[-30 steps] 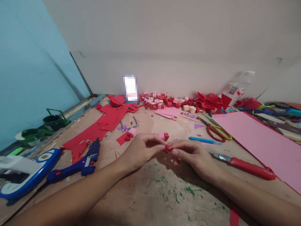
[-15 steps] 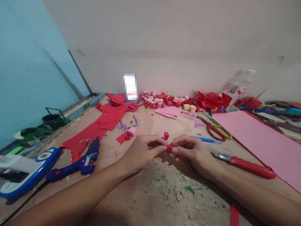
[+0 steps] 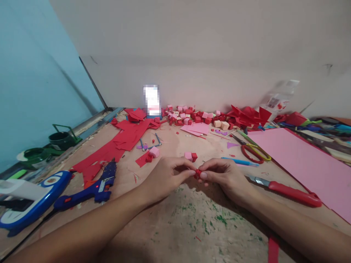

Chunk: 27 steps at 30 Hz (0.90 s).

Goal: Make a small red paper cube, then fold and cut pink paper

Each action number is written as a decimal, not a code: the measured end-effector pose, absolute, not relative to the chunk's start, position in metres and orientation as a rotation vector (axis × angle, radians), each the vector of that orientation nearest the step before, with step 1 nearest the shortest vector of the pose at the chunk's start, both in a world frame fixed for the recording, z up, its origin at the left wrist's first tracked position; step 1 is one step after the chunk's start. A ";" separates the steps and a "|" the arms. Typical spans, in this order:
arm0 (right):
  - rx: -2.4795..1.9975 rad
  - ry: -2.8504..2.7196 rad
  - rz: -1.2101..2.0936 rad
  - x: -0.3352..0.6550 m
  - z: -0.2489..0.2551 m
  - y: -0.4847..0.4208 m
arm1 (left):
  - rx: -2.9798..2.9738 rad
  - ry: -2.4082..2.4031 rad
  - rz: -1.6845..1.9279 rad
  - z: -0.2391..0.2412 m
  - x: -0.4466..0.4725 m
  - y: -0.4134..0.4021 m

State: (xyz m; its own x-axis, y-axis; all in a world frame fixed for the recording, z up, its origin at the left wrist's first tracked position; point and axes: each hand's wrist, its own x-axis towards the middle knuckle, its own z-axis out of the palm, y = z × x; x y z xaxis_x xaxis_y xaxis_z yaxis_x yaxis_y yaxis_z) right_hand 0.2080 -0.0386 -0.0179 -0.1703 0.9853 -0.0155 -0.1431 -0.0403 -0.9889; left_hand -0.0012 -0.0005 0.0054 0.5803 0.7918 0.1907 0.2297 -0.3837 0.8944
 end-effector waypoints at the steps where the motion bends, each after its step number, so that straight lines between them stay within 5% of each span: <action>1: -1.042 -1.214 1.411 0.208 -0.018 -0.039 | 1.905 0.820 0.780 0.006 -0.001 -0.001; 27: -0.990 -1.192 1.471 0.210 -0.023 -0.036 | 1.838 0.826 0.725 0.003 0.000 -0.001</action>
State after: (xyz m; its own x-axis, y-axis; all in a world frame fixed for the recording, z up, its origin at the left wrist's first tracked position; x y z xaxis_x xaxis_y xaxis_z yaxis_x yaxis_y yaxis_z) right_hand 0.2101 -0.0356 -0.0234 -0.2064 0.9783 -0.0192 -0.1841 -0.0581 -0.9812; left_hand -0.0004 -0.0011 0.0030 0.5942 0.7948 0.1231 0.2249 -0.3111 0.9234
